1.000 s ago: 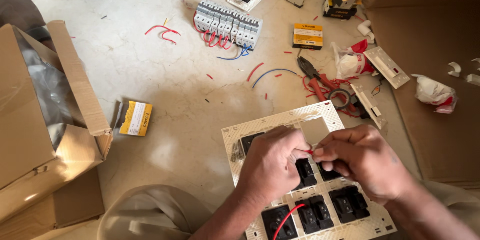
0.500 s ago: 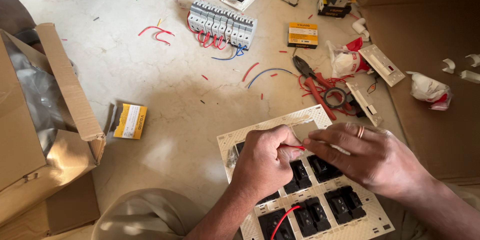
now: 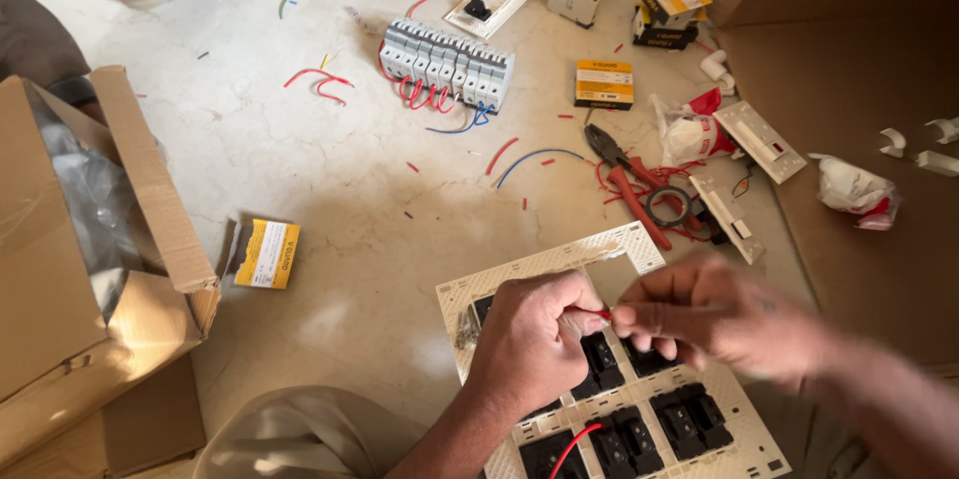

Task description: The person connects red and yellow wires to an electrical switchboard, using a screwdriver to tighten terminals and pliers to cut or grip wires.

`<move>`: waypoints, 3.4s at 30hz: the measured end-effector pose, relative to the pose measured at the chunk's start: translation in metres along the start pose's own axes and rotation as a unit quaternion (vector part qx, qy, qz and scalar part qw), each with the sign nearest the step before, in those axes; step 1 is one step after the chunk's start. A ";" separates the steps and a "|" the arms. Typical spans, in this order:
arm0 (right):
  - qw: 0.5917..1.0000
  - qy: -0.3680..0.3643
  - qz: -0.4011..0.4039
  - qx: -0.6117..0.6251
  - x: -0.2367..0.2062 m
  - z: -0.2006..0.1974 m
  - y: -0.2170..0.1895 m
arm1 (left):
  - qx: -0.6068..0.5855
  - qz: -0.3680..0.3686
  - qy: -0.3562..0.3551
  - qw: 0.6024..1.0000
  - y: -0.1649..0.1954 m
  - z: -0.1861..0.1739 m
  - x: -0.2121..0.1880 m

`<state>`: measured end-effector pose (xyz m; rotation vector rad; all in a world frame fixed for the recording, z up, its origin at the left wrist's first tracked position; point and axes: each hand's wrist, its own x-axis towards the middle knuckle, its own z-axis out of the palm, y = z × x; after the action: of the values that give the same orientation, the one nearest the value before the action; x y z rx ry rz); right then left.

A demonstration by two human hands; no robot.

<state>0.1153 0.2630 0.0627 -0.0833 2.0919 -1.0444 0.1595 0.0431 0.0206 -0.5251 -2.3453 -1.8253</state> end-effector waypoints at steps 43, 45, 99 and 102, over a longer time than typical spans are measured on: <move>0.896 0.272 0.107 -0.334 0.186 -0.078 0.117 | -0.015 -0.119 -0.001 0.993 -0.026 0.016 0.019; 0.953 0.219 0.130 -0.165 0.172 -0.087 0.118 | -0.004 -0.124 -0.005 0.992 -0.026 0.015 0.016; 0.859 0.310 0.088 -0.397 -0.137 0.060 0.111 | -0.004 0.124 -0.088 0.988 0.019 -0.016 -0.035; 0.844 0.356 0.032 -0.399 -0.137 0.052 0.105 | 0.019 0.092 -0.072 0.993 0.018 -0.016 -0.039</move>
<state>0.2731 0.3499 0.0550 -0.0327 3.0682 -0.0538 0.2006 0.0239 0.0296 -0.8640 -2.3251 -1.7118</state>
